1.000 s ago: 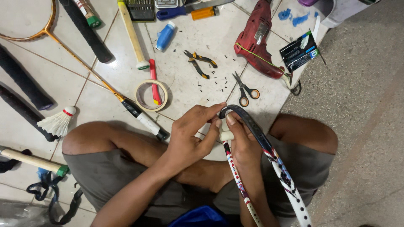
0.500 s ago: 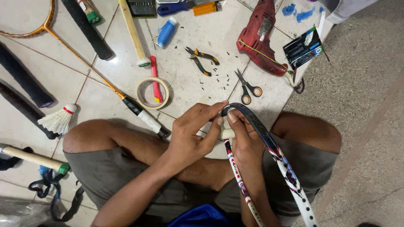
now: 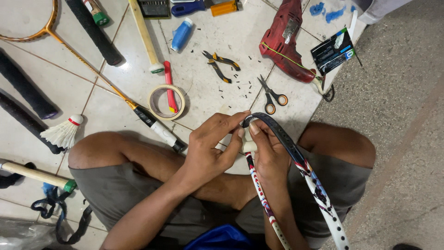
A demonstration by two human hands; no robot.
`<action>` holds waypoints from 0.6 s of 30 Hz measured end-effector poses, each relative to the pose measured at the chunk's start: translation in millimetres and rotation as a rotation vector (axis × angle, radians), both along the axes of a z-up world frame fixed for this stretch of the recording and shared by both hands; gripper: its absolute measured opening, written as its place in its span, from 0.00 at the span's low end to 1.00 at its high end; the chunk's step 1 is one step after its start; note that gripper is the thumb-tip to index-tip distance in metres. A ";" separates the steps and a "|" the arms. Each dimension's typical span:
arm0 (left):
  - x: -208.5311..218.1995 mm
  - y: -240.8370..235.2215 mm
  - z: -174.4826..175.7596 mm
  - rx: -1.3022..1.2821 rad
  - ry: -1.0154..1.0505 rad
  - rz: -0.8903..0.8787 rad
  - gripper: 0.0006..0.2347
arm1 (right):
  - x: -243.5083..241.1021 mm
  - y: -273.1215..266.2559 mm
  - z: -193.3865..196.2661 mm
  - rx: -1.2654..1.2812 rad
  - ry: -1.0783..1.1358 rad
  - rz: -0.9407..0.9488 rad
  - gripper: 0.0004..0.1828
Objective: The person uses pliers to scrape material off the frame of a badminton racket. They then cut a piece of tape and wrap it around the racket frame.
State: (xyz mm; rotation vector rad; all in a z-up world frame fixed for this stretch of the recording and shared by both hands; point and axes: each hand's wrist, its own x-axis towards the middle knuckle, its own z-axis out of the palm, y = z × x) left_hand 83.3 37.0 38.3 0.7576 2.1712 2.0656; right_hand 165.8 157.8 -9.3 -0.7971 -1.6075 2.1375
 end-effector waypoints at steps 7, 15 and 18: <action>-0.1 -0.1 1.4 -0.002 -0.006 0.003 0.13 | -1.6 -1.2 6.8 0.011 0.001 -0.005 0.06; -0.3 -0.3 0.8 -0.001 0.001 -0.001 0.13 | 0.7 -0.4 -5.8 -0.010 -0.010 -0.034 0.07; -0.1 -0.2 0.8 -0.010 0.001 0.006 0.13 | -1.1 -1.5 -5.1 -0.031 -0.006 -0.046 0.07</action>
